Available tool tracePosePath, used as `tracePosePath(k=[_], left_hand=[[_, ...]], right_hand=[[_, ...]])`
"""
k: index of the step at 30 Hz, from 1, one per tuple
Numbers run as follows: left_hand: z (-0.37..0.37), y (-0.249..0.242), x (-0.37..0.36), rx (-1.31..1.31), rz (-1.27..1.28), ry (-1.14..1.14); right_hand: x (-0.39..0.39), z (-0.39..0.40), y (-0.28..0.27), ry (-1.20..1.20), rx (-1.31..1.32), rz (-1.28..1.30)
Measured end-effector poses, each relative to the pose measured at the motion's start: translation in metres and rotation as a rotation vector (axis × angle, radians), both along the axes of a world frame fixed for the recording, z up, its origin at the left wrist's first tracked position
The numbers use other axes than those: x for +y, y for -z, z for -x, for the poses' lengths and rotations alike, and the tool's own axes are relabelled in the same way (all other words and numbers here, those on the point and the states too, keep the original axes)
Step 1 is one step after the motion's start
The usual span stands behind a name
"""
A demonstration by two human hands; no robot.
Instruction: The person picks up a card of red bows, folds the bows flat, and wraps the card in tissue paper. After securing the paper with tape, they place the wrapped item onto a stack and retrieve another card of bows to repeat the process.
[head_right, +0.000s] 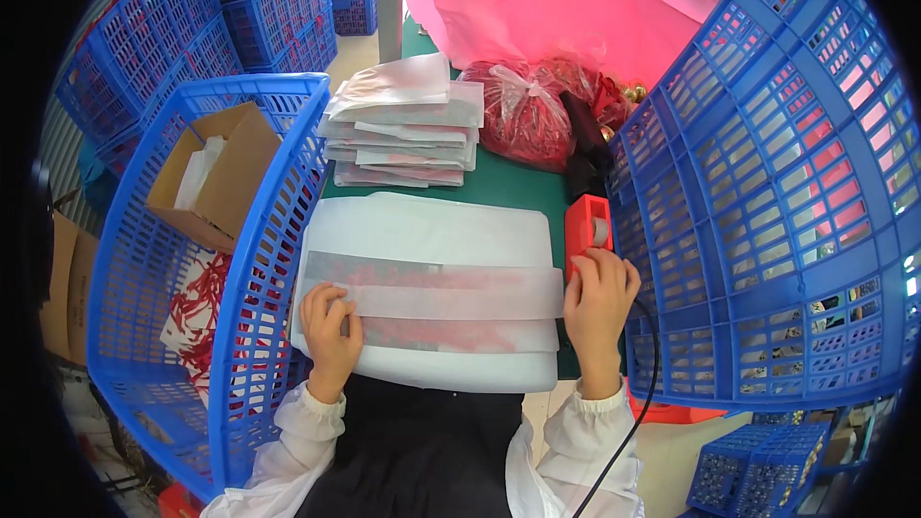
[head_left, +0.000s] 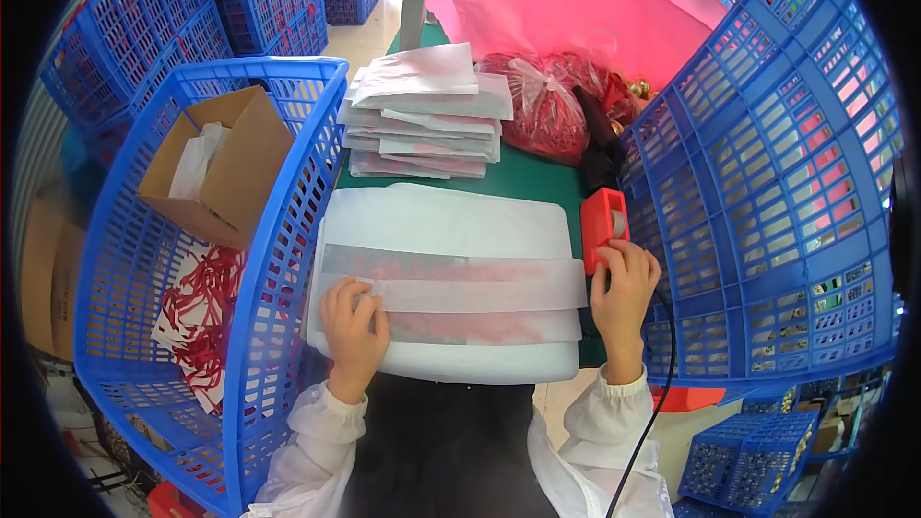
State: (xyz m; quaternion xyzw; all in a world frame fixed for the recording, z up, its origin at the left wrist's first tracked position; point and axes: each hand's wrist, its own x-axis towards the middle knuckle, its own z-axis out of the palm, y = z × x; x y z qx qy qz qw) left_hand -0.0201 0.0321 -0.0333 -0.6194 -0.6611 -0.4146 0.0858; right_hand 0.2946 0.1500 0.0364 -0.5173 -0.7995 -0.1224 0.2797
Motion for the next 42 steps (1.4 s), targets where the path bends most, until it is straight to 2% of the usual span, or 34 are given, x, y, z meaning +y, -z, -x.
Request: tracePosePath(k=[2, 5, 6, 10, 13, 16, 19, 20, 23, 26, 32, 38, 42], left_hand=[[-0.001, -0.001, 0.000, 0.010, 0.004, -0.007], [-0.001, 0.000, -0.001, 0.008, 0.013, -0.019], [-0.001, 0.001, -0.002, 0.003, 0.014, -0.020], [0.000, -0.001, -0.003, 0.007, 0.021, -0.014], [0.001, -0.006, -0.006, 0.068, 0.028, 0.010], [0.001, -0.015, -0.014, 0.045, 0.102, 0.045], [0.001, -0.017, -0.022, 0.071, 0.160, 0.072], [0.001, -0.015, -0.025, 0.091, 0.181, 0.067], [0.000, -0.008, -0.030, 0.114, 0.235, 0.057], [0.000, -0.003, -0.032, 0.089, 0.252, 0.054], [0.001, 0.000, -0.031, 0.067, 0.237, 0.060], [0.000, -0.003, -0.032, 0.016, 0.217, 0.021], [0.004, -0.005, -0.032, 0.037, 0.231, 0.034]], right_hand=[[-0.009, 0.017, -0.009, -0.091, 0.053, 0.035], [-0.018, 0.026, -0.002, -0.175, -0.178, 0.128], [-0.020, 0.019, 0.002, -0.135, -0.227, 0.164], [-0.019, -0.010, 0.006, -0.056, 0.300, 0.165], [-0.014, -0.024, 0.001, 0.193, 0.572, 0.062], [0.003, -0.055, 0.020, 0.334, 0.844, 0.437], [0.015, -0.067, 0.022, 0.281, 1.045, 0.796], [0.016, -0.067, 0.022, 0.278, 1.041, 0.842], [0.018, -0.064, 0.007, 0.278, 1.081, 0.891], [0.020, -0.057, 0.003, 0.248, 1.146, 0.830], [0.016, -0.054, 0.007, 0.313, 1.256, 0.732], [0.002, -0.063, 0.018, 0.254, 1.477, 0.714], [-0.002, -0.066, 0.033, 0.258, 1.526, 0.726]])
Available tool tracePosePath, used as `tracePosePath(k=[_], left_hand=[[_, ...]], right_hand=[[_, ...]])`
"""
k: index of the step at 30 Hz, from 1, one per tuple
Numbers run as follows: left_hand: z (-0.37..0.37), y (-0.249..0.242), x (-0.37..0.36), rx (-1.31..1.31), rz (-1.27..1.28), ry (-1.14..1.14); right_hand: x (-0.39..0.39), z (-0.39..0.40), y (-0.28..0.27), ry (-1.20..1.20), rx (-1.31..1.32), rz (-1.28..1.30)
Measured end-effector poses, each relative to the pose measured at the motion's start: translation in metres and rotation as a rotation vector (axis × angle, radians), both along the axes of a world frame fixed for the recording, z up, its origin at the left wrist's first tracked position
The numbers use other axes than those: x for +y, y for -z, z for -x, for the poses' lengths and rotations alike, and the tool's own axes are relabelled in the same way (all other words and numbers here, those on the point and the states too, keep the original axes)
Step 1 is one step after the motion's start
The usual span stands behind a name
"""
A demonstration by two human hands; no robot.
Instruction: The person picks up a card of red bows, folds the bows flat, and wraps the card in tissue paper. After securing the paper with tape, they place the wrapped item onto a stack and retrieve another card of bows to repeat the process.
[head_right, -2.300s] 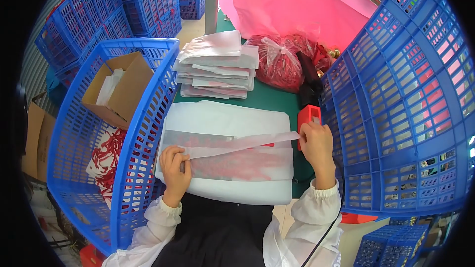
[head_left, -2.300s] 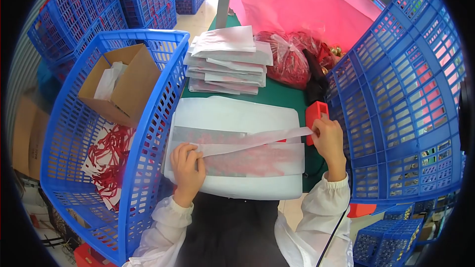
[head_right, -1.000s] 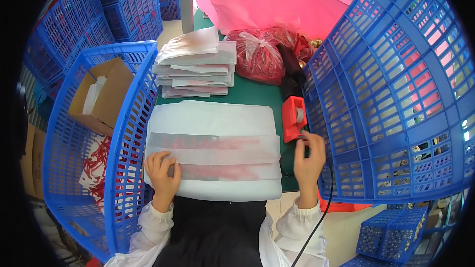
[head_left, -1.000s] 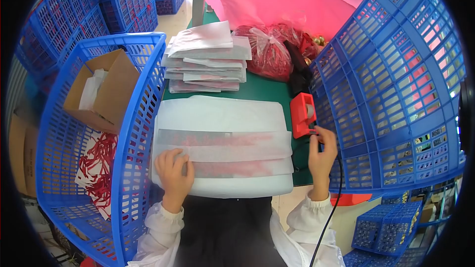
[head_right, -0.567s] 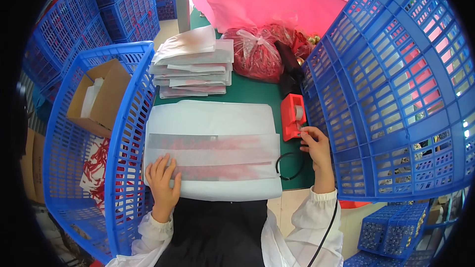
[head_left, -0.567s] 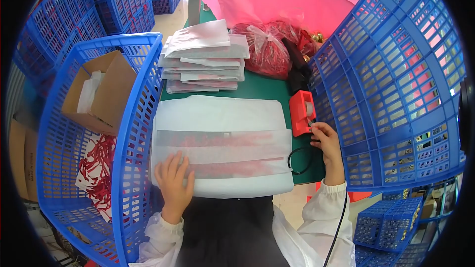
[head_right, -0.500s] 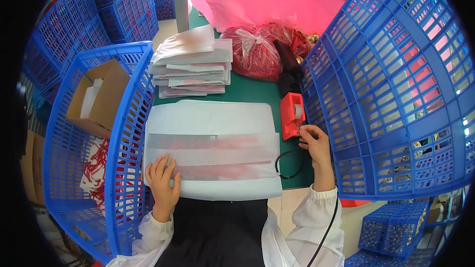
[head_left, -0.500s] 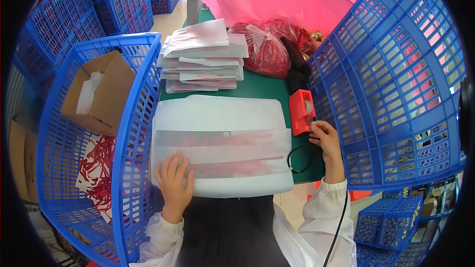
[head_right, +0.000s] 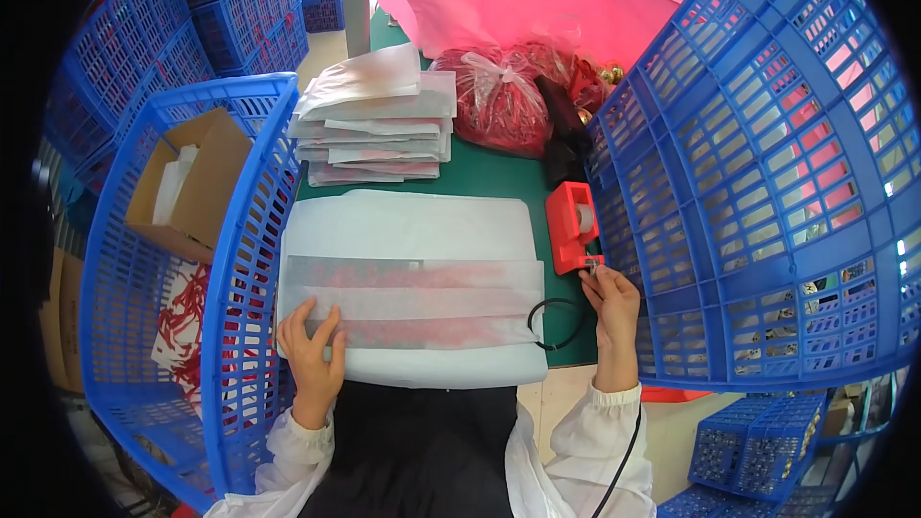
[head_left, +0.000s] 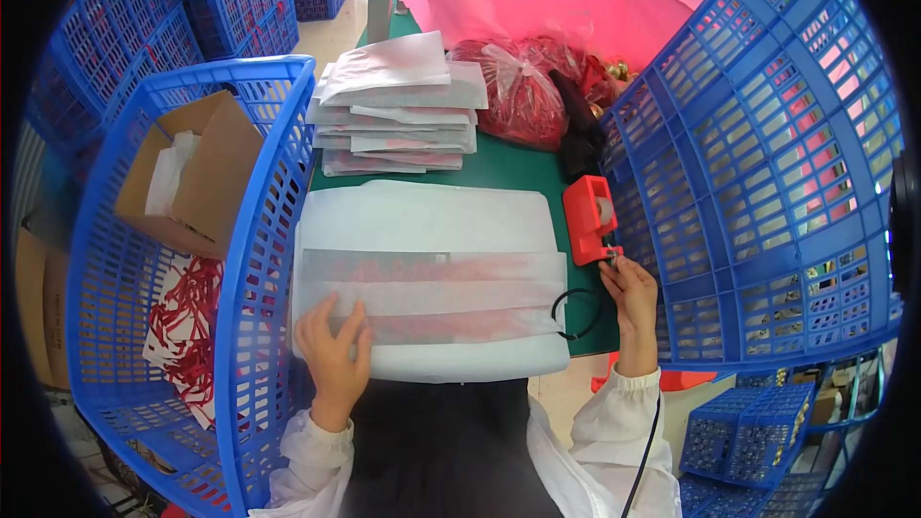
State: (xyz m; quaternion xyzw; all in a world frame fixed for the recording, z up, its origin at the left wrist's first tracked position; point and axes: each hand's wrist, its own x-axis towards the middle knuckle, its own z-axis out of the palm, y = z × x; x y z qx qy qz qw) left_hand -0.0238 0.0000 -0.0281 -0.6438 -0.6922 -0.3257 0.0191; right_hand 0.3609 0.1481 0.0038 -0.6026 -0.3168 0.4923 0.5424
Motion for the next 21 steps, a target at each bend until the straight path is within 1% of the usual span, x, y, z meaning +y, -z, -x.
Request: tracePosePath(k=[5, 10, 13, 18, 21], left_hand=[[0.002, 0.001, 0.000, 0.001, 0.006, 0.004], [0.007, -0.004, -0.002, 0.014, 0.010, 0.023], [0.014, -0.005, -0.005, -0.073, 0.025, 0.009], [0.026, 0.000, -0.009, -0.114, 0.025, 0.078], [0.030, 0.002, -0.009, -0.116, 0.010, 0.099]], right_hand=[[0.001, 0.001, 0.003, 0.002, 0.071, 0.019], [0.003, -0.004, 0.004, -0.003, 0.188, 0.114], [0.005, -0.019, 0.012, -0.049, 0.247, 0.166], [0.012, -0.028, 0.013, -0.126, 0.283, 0.176], [0.012, -0.026, 0.009, -0.109, 0.273, 0.194]])
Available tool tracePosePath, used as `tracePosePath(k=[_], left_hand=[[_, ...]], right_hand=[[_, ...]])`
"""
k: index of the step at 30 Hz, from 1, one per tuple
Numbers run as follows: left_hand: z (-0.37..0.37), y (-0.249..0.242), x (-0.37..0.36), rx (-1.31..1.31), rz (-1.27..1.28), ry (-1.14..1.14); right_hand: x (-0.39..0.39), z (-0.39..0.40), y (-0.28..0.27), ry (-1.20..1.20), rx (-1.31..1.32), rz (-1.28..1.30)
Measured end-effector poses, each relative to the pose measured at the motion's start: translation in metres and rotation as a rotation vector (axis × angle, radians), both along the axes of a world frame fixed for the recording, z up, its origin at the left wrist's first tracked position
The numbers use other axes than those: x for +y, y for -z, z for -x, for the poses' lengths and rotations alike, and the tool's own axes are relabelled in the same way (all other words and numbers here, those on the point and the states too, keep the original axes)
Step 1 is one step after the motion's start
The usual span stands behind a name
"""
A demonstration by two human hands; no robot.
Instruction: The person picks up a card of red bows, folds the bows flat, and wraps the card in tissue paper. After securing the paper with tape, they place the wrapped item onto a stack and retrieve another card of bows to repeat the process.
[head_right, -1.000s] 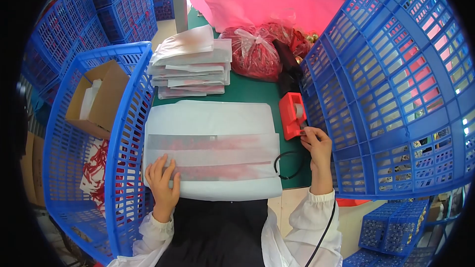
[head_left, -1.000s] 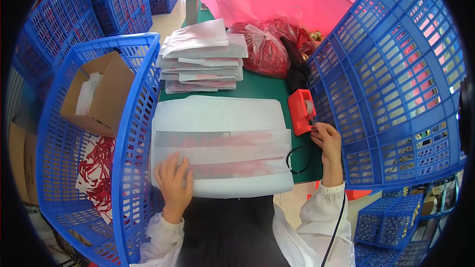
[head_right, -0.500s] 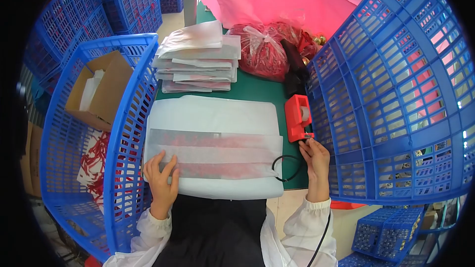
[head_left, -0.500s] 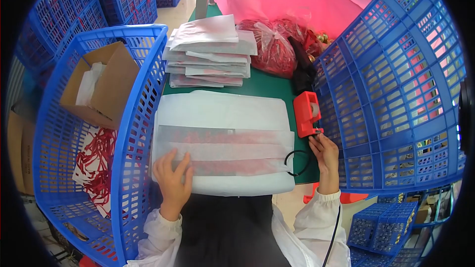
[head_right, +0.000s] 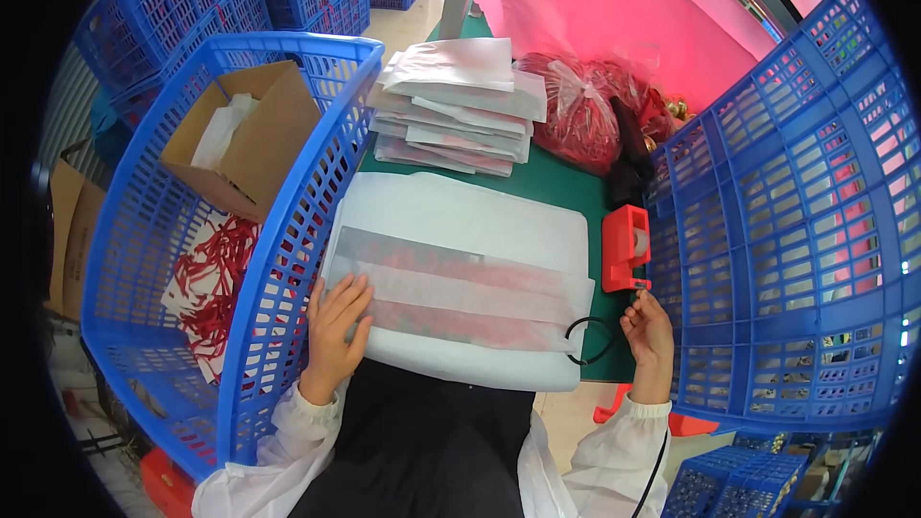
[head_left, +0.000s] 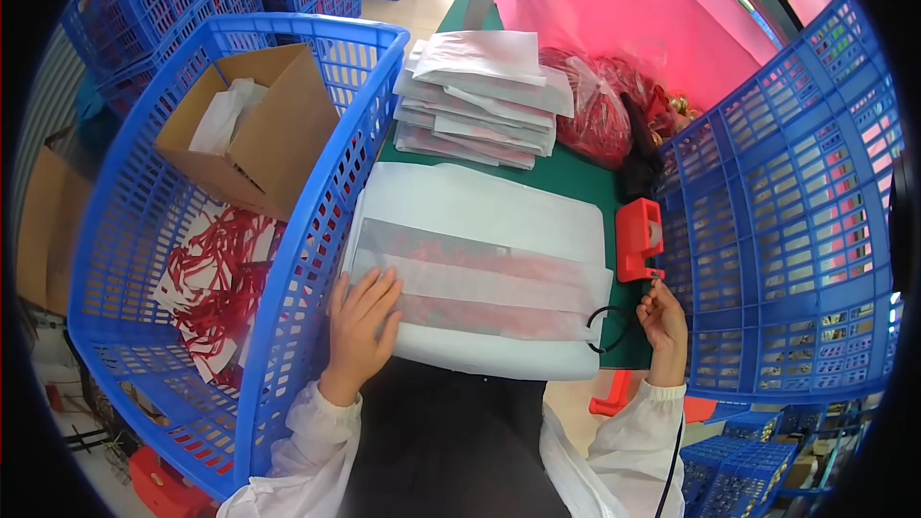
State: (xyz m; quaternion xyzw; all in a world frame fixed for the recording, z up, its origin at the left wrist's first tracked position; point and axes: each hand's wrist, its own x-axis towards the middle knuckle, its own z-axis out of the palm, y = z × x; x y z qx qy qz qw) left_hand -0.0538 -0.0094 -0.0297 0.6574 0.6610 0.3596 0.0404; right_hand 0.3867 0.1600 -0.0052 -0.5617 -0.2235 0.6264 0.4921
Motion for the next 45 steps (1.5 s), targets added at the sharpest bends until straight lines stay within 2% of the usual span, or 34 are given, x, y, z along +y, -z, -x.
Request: tracePosePath(k=[3, 6, 7, 9, 10, 11, 12, 13, 15, 19, 24, 30, 33, 36, 39, 42, 45], left_hand=[[0.000, 0.000, -0.001, 0.013, -0.003, -0.006], [0.001, -0.001, 0.000, -0.002, -0.008, -0.013], [-0.001, 0.000, -0.001, -0.020, -0.007, -0.016], [-0.002, 0.003, 0.000, -0.006, -0.031, -0.035], [-0.002, 0.005, 0.001, 0.005, -0.043, -0.039], [-0.003, 0.007, 0.002, 0.018, -0.056, -0.043], [-0.002, 0.010, 0.003, 0.034, -0.070, -0.048], [-0.001, 0.012, 0.003, 0.049, -0.083, -0.054], [-0.002, 0.012, 0.004, 0.068, -0.100, -0.068], [-0.003, 0.014, 0.004, 0.087, -0.119, -0.097], [-0.003, 0.015, 0.004, 0.077, -0.121, -0.108], [-0.003, 0.016, 0.005, 0.081, -0.122, -0.107], [-0.004, 0.016, 0.006, 0.075, -0.121, -0.117], [-0.006, 0.017, 0.007, 0.078, -0.123, -0.123], [-0.005, 0.018, 0.006, 0.099, -0.131, -0.110], [-0.008, 0.014, 0.008, 0.072, -0.128, -0.103], [-0.009, 0.015, 0.007, 0.069, -0.126, -0.115]], right_hand=[[-0.003, 0.008, 0.005, -0.062, -0.095, 0.029], [-0.016, 0.031, -0.003, 0.040, -0.299, -0.091], [-0.023, 0.043, -0.008, 0.089, -0.376, -0.249], [-0.039, 0.082, -0.022, 0.030, -0.515, -0.500], [-0.049, 0.121, -0.035, -0.021, -0.568, -0.446], [-0.062, 0.153, -0.040, -0.179, -0.551, -0.466], [-0.072, 0.189, -0.040, -0.291, -0.518, -0.302], [-0.076, 0.211, -0.028, -0.460, -0.413, -0.311], [-0.086, 0.260, -0.027, -0.602, -0.388, -0.339], [-0.091, 0.305, 0.000, -0.704, -0.506, -0.506], [-0.089, 0.316, 0.006, -0.700, -0.808, -0.655], [-0.085, 0.308, -0.007, -0.808, -1.174, -0.733], [-0.092, 0.293, -0.013, -0.838, -1.147, -0.828], [-0.087, 0.296, -0.018, -0.686, -1.150, -1.158], [-0.071, 0.290, 0.005, -0.825, -1.316, -1.016], [-0.053, 0.246, 0.023, -0.692, -1.545, -0.819], [-0.036, 0.180, 0.034, -0.543, -1.637, -0.717]])
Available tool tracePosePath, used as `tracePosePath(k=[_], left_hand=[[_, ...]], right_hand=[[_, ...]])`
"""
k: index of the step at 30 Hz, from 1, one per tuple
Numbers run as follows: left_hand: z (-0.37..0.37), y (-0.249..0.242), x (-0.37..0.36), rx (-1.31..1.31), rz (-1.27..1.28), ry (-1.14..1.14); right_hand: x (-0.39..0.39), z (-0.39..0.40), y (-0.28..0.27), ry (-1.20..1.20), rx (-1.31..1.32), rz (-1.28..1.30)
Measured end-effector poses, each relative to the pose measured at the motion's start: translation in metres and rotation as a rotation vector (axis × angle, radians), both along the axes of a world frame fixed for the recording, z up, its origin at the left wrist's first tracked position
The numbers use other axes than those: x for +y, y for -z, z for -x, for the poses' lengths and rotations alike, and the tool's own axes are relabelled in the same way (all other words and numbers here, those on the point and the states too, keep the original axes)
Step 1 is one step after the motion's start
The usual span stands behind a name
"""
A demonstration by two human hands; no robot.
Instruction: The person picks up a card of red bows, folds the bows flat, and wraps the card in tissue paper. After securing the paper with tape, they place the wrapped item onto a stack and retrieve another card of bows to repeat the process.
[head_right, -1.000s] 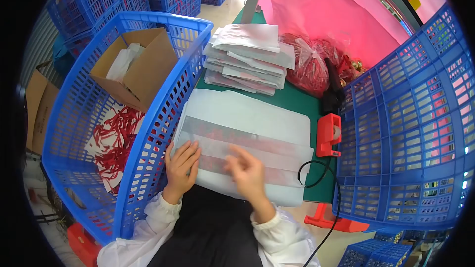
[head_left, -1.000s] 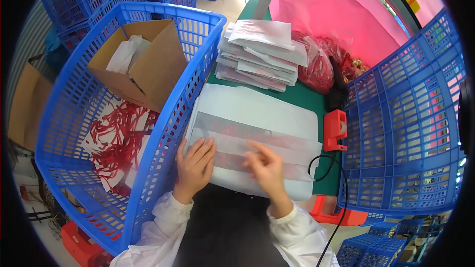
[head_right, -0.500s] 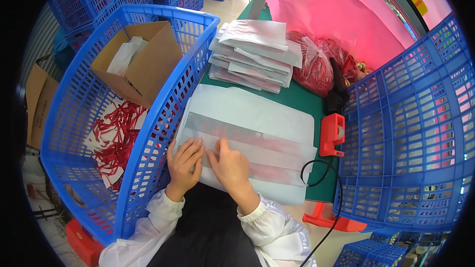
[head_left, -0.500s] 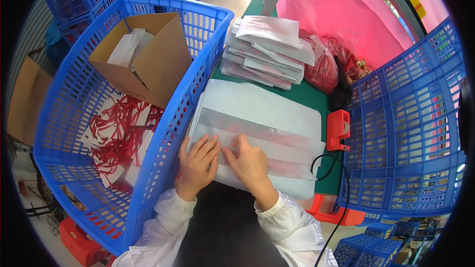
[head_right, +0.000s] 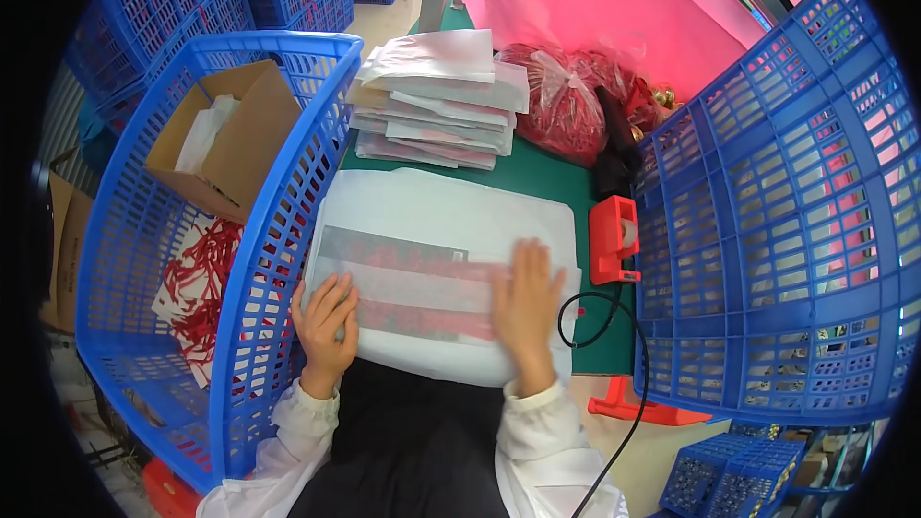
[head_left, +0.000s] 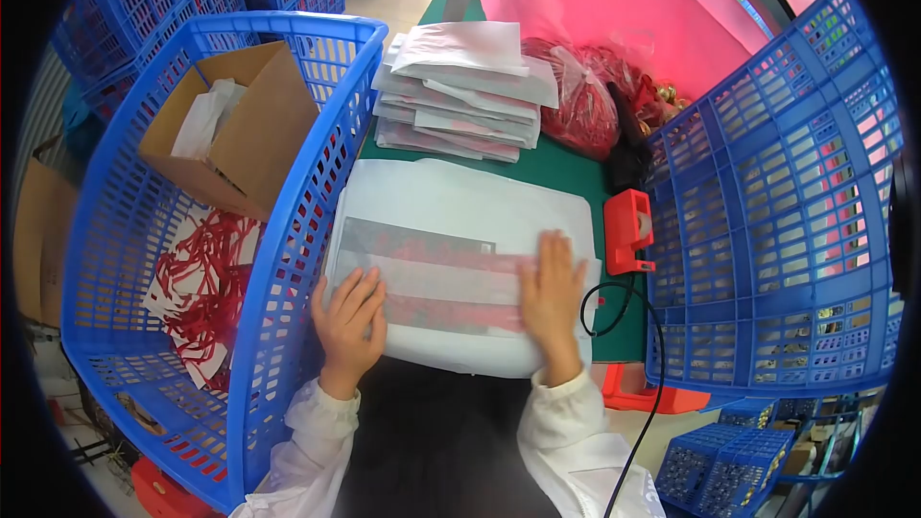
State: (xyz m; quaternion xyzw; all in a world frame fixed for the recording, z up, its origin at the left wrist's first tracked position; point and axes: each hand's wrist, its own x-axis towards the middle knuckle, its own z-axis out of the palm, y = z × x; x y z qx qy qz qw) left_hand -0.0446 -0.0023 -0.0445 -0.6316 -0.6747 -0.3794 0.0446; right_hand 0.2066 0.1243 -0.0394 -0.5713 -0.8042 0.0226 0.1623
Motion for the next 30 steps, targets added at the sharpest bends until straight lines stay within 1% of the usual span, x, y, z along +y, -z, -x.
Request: tracePosePath(k=[1, 3, 5, 7, 10, 13, 16, 19, 20, 22, 24, 25, 26, 30], left_hand=[[0.000, 0.000, 0.000, 0.001, 0.000, 0.001], [0.000, 0.001, 0.001, 0.003, -0.001, 0.005], [0.001, 0.001, 0.001, 0.009, -0.004, 0.006], [0.000, 0.001, 0.001, 0.010, -0.004, 0.010], [0.000, 0.000, 0.001, 0.008, 0.008, 0.010], [0.001, -0.003, 0.001, 0.026, 0.014, 0.015], [0.000, -0.012, 0.003, -0.005, -0.004, 0.022], [-0.011, -0.031, 0.011, -0.059, 0.025, 0.041], [-0.017, -0.038, 0.017, -0.077, 0.044, 0.050], [-0.034, -0.053, 0.033, -0.017, 0.114, 0.194], [-0.049, -0.056, 0.041, 0.048, 0.174, 0.333], [-0.056, -0.051, 0.045, 0.083, 0.202, 0.401], [-0.060, -0.044, 0.046, 0.117, 0.231, 0.469], [-0.064, -0.024, 0.046, 0.152, 0.286, 0.503]], right_hand=[[0.003, -0.018, 0.000, 0.053, -0.015, 0.003], [0.009, -0.053, 0.006, 0.051, 0.115, 0.032], [0.011, -0.067, 0.005, 0.038, 0.210, 0.034], [0.011, -0.069, -0.004, 0.012, 0.268, 0.013], [0.011, -0.065, -0.025, 0.146, 0.206, 0.092], [0.018, -0.073, -0.011, 0.146, 0.359, 0.051], [0.022, -0.076, -0.003, 0.228, 0.395, 0.052], [0.020, -0.076, -0.014, 0.297, 0.463, 0.151], [0.020, -0.075, -0.014, 0.301, 0.568, 0.156], [0.019, -0.074, -0.011, 0.308, 0.774, 0.164], [0.020, -0.083, -0.006, 0.339, 0.736, 0.247], [0.021, -0.086, -0.006, 0.355, 0.717, 0.289], [0.020, -0.088, -0.006, 0.345, 0.751, 0.308], [0.014, -0.079, -0.032, 0.290, 0.913, 0.354]])
